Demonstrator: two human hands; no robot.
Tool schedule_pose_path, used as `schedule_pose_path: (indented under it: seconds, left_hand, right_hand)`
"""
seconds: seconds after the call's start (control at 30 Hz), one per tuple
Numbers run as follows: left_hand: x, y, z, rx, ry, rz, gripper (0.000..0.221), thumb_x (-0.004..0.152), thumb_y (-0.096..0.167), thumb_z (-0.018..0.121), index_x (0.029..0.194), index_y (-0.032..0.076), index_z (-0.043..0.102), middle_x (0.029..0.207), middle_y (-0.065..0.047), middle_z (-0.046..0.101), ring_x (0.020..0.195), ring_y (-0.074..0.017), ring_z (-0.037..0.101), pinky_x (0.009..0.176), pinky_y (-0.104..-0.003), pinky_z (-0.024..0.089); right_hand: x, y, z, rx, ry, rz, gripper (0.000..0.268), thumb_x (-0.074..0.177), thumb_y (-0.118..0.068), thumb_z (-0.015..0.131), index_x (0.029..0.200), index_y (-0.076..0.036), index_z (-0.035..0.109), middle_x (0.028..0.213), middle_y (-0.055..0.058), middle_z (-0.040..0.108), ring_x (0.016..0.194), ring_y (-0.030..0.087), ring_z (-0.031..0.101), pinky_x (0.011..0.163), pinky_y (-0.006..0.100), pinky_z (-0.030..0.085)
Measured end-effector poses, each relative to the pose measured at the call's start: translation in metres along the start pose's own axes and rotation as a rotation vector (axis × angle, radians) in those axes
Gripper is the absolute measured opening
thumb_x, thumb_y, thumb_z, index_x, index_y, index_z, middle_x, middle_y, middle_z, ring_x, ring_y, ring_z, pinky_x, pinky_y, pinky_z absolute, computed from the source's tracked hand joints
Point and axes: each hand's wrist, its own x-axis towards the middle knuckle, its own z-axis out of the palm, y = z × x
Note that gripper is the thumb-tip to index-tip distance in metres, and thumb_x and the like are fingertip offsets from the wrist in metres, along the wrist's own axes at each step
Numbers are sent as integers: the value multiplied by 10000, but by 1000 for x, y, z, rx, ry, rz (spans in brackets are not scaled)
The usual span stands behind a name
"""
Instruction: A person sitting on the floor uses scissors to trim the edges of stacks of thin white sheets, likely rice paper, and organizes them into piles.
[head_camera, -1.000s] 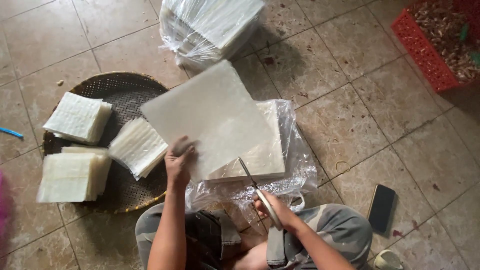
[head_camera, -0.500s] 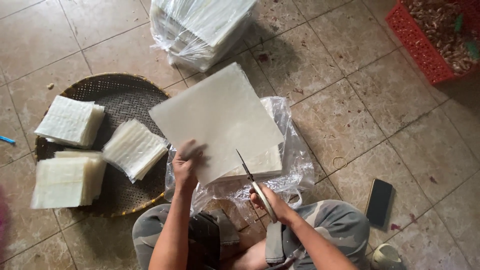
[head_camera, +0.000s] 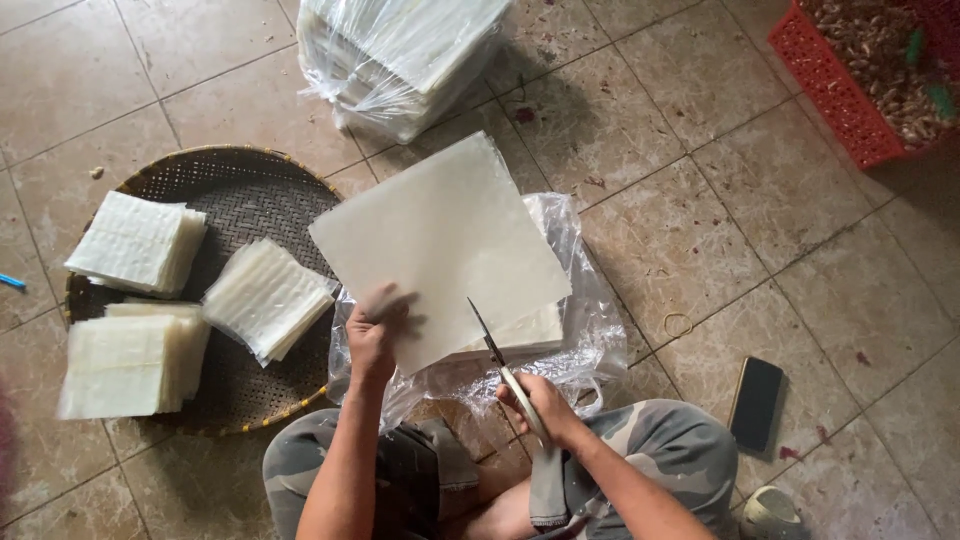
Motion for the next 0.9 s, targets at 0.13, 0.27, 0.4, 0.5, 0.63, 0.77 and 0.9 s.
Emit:
schedule_pose_path:
  seconds: [0.13, 0.27, 0.4, 0.5, 0.63, 0.77, 0.9]
  left_hand:
    - [3, -4, -4, 6, 4, 6, 405, 895, -8, 698, 1295, 31, 645, 1062, -196, 771, 676, -260, 749, 494, -299, 587]
    - [4, -9, -8, -37, -18, 15, 390, 911, 20, 709, 1297, 53, 661, 1058, -190, 775, 678, -245, 755, 506, -290, 597]
    - [-2, -12, -1, -18, -46, -58, 383, 903, -10, 692, 1280, 49, 666, 1041, -212, 775, 673, -272, 752, 477, -308, 601]
    - [-2, -12, 3, 14, -28, -67, 416, 883, -12, 708, 1294, 21, 660, 1042, -203, 777, 673, -266, 754, 469, -301, 589]
    - [-2, -11, 3, 42, -20, -60, 394, 887, -7, 710, 1277, 28, 666, 1025, -194, 782, 657, -255, 756, 452, -288, 583]
    - [0, -13, 0, 32, -35, -60, 405, 880, -40, 691, 1276, 40, 670, 1029, -199, 780, 657, -265, 755, 468, -297, 595]
    - [-7, -34, 3, 101, 50, -92, 388, 845, -74, 693, 1211, 52, 716, 987, -278, 759, 784, -344, 767, 646, -547, 660]
  right_hand:
    - [-6, -9, 4, -15, 75, 16, 268, 918, -208, 560, 985, -44, 760, 623, 6, 657, 420, 76, 531, 359, 242, 436]
    - [3, 8, 1, 103, 14, -37, 231, 975, -208, 565, 984, -24, 703, 566, 11, 615, 386, 75, 523, 334, 237, 418]
    - [6, 5, 5, -65, 52, -20, 693, 733, -752, 595, 905, -82, 644, 646, -2, 576, 483, 106, 555, 441, 268, 454]
    - [8, 16, 1, 92, 19, -55, 297, 967, -283, 498, 992, -64, 696, 644, 11, 630, 430, 90, 539, 381, 251, 415]
    - [2, 7, 4, 53, 48, -84, 344, 925, -322, 554, 966, -32, 735, 518, 1, 571, 371, 106, 526, 329, 261, 385]
    - [11, 14, 4, 116, 13, -43, 267, 1011, -243, 527, 999, -29, 685, 553, 8, 553, 371, 99, 498, 310, 270, 380]
    - [14, -8, 13, 164, 158, 126, 348, 945, -356, 712, 862, -37, 601, 508, 62, 463, 396, 171, 527, 350, 289, 499]
